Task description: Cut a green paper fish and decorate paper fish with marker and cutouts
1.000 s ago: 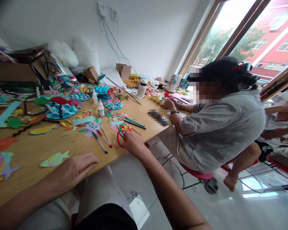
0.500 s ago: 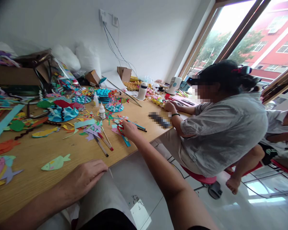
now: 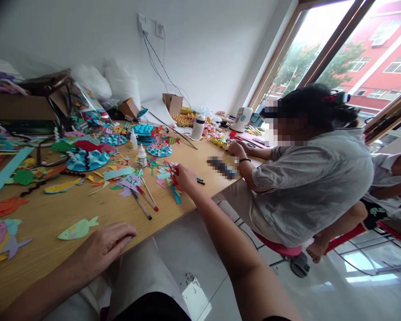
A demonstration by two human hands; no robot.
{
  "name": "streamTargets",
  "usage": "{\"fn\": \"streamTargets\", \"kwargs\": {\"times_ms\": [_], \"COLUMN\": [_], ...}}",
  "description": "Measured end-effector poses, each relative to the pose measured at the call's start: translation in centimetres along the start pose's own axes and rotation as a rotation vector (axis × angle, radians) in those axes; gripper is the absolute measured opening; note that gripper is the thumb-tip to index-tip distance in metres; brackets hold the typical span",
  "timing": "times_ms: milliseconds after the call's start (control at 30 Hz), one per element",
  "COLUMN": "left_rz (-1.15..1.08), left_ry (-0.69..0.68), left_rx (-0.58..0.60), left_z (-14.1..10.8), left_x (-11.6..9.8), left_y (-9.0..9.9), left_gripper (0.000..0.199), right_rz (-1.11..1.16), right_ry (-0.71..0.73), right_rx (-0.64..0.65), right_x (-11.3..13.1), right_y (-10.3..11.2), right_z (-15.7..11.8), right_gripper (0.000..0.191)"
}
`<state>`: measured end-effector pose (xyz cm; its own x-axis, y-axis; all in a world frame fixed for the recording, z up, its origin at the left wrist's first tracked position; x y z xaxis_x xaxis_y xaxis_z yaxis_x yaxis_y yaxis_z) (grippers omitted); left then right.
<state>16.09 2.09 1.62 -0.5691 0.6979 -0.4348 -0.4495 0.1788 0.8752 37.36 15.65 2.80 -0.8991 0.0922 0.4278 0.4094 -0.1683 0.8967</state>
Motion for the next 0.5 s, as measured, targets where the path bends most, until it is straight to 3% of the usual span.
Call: {"fn": "streamTargets", "kwargs": {"times_ms": [167,300,500], "left_rz": [-0.069,-0.175,-0.726], "left_ry": [0.043,0.158,0.481], "left_rx": [-0.086,-0.120,-0.156], "left_z": [0.4,1.7,6.5], "left_x": [0.8,1.7,4.2], "left_y": [1.2,1.9,0.6], "left_gripper": [0.024,0.020,0.009], "right_rz": [0.213,0.428,0.765], "right_ry": [-0.030,-0.050,-0.047], "right_rx": [-0.083,-0.095,-0.006], "right_x": [-1.4,-2.7,-2.4], "right_y": [2.0,1.9,0.9], "right_z": [0.6,1.4,1.6], "right_gripper": [0.010,0.010,0.023]}}
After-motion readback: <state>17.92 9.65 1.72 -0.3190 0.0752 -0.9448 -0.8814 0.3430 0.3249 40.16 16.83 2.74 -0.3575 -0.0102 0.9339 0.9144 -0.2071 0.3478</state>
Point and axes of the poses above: each hand's wrist, its own z-axis towards the middle knuckle, its own y-axis out of the back of the hand, x = y × z, the point moved 9 cm from there along z, towards the middle knuckle, and after that the axes turned 12 degrees about z, right-handed, at the moved point
